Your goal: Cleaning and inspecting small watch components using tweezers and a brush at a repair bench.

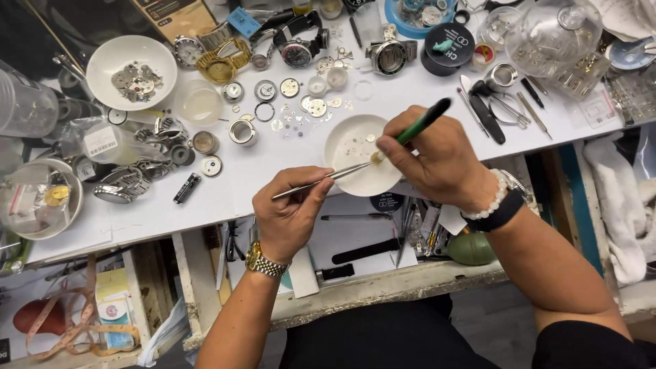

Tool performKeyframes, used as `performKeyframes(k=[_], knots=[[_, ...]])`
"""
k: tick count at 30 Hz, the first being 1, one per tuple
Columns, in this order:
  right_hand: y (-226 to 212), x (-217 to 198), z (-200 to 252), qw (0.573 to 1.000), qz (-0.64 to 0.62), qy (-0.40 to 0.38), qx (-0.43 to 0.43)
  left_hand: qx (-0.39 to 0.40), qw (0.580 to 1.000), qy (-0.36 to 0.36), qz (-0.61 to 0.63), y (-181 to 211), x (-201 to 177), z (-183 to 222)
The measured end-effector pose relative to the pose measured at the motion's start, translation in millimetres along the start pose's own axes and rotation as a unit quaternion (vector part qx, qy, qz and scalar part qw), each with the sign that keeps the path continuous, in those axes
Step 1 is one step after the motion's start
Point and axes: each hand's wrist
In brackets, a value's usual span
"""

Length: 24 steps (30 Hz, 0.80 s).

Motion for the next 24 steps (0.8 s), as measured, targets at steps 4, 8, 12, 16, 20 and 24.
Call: performKeyframes(k=[4, 8, 12, 16, 20, 24], knots=[[-8.3, -0.5, -3.7, 0.998, 0.06, -0.015, -0.027, 0.001, 1.0, -0.001, -0.007, -0.1, -0.4, 0.4], [-3.6, 2.5, -4.0, 0.999, 0.04, -0.03, -0.02, -0.008, 1.0, -0.004, -0.001, -1.2, -0.5, -0.3], [1.7, 7.9, 1.1, 0.998, 0.041, -0.035, -0.019, -0.011, 1.0, -0.003, -0.001, -0.5, -0.1, 0.4], [11.3, 8.9, 4.8, 0.997, 0.062, -0.023, -0.035, -0.008, 1.0, -0.004, 0.005, -0.9, -1.4, 0.3], [8.6, -6.0, 0.4, 1.0, 0.015, 0.006, 0.025, 0.095, 0.994, -0.022, -0.051, 5.0, -8.5, 0.4], [11.7, -19.5, 3.0, 0.996, -0.014, 0.041, 0.077, 0.378, 0.894, -0.104, -0.218, -0.8, -16.8, 5.8]])
Point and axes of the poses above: each hand's wrist, its own z-axis away from the middle knuckle, its own x-axis out of the palm, y = z × x, and after that the axes turned 5 degrees about -z, right-handed
